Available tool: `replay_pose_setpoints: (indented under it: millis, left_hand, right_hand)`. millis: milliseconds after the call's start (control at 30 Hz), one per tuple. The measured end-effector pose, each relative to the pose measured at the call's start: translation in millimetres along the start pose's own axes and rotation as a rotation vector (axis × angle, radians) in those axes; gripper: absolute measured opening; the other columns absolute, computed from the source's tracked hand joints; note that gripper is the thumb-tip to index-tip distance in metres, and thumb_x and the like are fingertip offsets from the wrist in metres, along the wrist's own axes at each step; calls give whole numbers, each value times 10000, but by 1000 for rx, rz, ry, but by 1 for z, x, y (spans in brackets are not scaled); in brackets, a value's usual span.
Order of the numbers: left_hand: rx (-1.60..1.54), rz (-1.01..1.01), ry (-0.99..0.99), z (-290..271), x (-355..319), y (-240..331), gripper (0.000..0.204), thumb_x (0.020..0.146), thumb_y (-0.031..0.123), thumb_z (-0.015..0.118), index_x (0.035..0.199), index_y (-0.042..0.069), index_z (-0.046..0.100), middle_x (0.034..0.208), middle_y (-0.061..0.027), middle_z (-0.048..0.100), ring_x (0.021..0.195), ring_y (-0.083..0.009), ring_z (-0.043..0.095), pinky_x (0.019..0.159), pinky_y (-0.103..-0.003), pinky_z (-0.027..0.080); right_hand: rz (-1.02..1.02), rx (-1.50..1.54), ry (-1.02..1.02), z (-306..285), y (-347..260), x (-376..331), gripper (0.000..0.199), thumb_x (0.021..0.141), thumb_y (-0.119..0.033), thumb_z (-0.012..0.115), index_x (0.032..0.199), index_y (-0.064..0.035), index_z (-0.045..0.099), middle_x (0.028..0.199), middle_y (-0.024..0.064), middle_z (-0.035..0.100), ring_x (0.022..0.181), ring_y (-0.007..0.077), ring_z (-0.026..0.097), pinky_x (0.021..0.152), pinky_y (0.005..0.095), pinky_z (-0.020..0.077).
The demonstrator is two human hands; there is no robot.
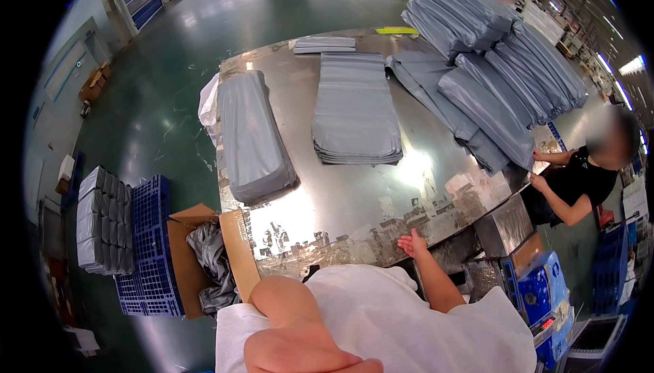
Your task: The person repeatedly places a blue product package into a gray poly mailer, folds the top flap, and stacks the sealed packages on a metal table. They handle multiple packages one at a time and maintain a growing stack of finished units.
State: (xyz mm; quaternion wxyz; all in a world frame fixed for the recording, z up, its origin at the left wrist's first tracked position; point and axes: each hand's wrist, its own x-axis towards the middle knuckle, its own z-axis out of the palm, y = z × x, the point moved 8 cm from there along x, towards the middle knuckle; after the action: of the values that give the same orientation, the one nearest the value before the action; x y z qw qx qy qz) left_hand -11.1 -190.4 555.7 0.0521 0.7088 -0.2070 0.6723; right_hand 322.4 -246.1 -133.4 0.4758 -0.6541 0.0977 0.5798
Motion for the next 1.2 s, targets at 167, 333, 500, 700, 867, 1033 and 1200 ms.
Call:
replay_pose_setpoints:
  millis: [167, 333, 500, 700, 867, 1033, 1200]
  left_hand:
    - [93, -396, -79, 9, -1, 3, 67, 801, 151, 500, 865, 140, 486, 679, -18, 545, 502, -126, 477, 486, -258, 338]
    - [-49, -103, -25, 11, -1, -2, 106, 811, 170, 500, 913, 147, 485, 683, -12, 551, 495, -118, 462, 484, -251, 329]
    - [48, -185, -6, 14, 0, 2, 146, 813, 186, 496, 955, 154, 479, 695, -4, 560, 501, -112, 456, 485, -254, 322]
    - [120, -327, 43, 12, -4, 2, 108, 836, 169, 457, 938, 140, 478, 691, -8, 568, 507, -114, 465, 502, -257, 335]
    - [234, -319, 141, -9, -9, 12, 149, 858, 215, 459, 982, 135, 483, 660, 2, 566, 486, -100, 458, 517, -241, 339]
    - [385, -182, 225, -33, -4, 29, 294, 816, 276, 542, 1070, 141, 483, 654, 17, 569, 467, -85, 443, 516, -229, 330]
    - [501, -253, 258, -36, 0, 34, 217, 806, 206, 551, 1004, 127, 508, 668, 11, 576, 468, -99, 441, 516, -229, 332]
  right_hand:
    - [-6, 18, -18, -4, 1, 0, 618, 854, -561, 271, 899, -31, 586, 835, 93, 649, 662, 163, 637, 414, 214, 413]
    - [-4, -3, -15, -1, 0, -1, 617, 852, -565, 271, 894, -36, 586, 841, 91, 648, 659, 158, 637, 408, 210, 410]
    - [-7, -16, -20, -4, -1, 0, 621, 851, -567, 270, 907, -34, 583, 856, 92, 647, 671, 156, 637, 416, 208, 411]
    - [-1, 26, -43, -5, -2, 3, 609, 842, -563, 322, 977, -18, 559, 895, 117, 632, 707, 184, 628, 446, 222, 439]
    - [10, 99, -90, -6, 3, 15, 605, 837, -551, 356, 981, 3, 551, 879, 142, 626, 680, 213, 622, 442, 234, 447]
    - [-2, 38, -38, -9, 5, 11, 610, 835, -563, 345, 969, -8, 559, 861, 123, 632, 653, 199, 621, 414, 211, 424]
    - [5, 29, -50, -13, 10, 15, 614, 841, -561, 332, 991, -7, 549, 879, 118, 631, 664, 191, 622, 409, 209, 422]
